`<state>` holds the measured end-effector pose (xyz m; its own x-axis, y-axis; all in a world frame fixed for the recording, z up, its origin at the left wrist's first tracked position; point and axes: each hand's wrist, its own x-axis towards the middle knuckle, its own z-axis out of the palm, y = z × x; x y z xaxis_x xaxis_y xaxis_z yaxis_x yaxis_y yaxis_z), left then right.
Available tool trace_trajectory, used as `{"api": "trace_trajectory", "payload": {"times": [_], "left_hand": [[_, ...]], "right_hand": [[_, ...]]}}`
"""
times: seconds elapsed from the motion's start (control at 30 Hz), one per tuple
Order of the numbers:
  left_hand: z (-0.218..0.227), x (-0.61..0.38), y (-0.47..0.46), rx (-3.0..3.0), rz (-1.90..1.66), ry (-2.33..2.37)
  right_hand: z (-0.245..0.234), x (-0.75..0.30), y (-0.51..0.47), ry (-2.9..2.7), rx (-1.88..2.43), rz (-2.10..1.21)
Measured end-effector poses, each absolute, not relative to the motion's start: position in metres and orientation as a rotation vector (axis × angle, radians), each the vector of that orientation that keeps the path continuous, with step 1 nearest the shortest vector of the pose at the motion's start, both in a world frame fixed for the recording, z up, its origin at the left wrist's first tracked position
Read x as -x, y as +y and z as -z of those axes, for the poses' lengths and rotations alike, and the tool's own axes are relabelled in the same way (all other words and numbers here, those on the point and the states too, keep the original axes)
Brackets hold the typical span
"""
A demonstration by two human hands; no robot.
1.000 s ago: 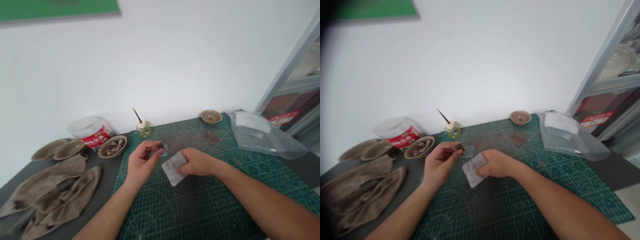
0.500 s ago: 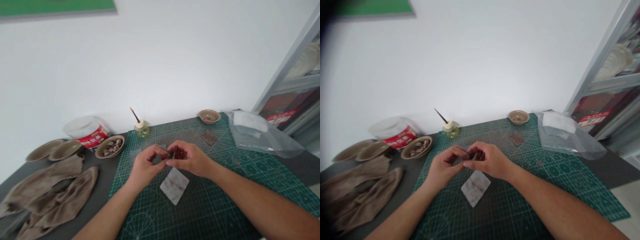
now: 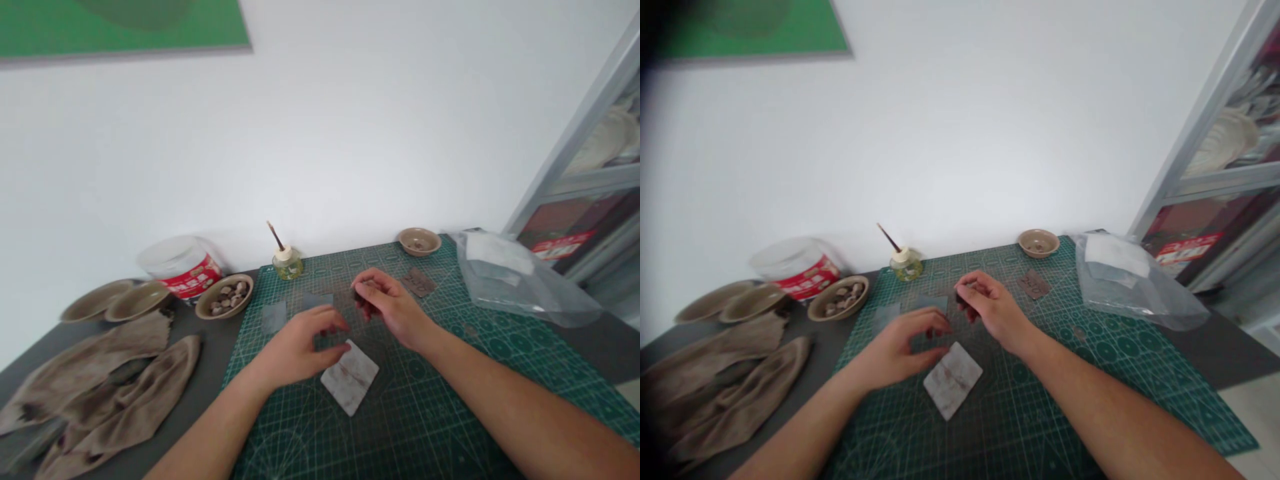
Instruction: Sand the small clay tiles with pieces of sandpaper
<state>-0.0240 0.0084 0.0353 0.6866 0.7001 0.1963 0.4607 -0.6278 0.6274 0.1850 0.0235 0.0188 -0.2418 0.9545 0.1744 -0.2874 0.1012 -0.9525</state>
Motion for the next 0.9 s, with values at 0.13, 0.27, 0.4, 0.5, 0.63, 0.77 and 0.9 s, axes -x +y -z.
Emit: {"api": "trace_trajectory", "payload": {"times": [0.13,0.27,0.4,0.5,0.63,0.77,0.9], "left_hand": [[-0.041,0.018,0.002,-2.454,-0.235,0.816],[-0.043,0.015,-0.012,-2.573,-0.125,0.883],[-0.033,0.019,-0.033,-2.594,-0.146,1.05],[-0.017,0.021,-0.05,-2.575,-0.268,1.21],[0.001,0.02,-0.066,-2.539,-0.386,1.348],[0.001,0.017,-0.074,-2.576,-0.452,1.346],[-0.006,0.017,-0.079,-2.576,-0.489,1.294]], "right_hand": [[-0.018,-0.187,0.028,-1.116,0.715,-1.526],[-0.021,-0.189,0.031,-1.177,0.801,-1.461],[-0.025,-0.193,0.022,-1.517,0.892,-1.361],[-0.022,-0.199,-0.002,-1.846,0.976,-1.162],[-0.007,-0.206,-0.041,-2.028,1.173,-0.843],[0.009,-0.201,-0.061,-2.158,1.193,-0.638],[0.018,-0.191,-0.063,-2.184,1.162,-0.517]]}}
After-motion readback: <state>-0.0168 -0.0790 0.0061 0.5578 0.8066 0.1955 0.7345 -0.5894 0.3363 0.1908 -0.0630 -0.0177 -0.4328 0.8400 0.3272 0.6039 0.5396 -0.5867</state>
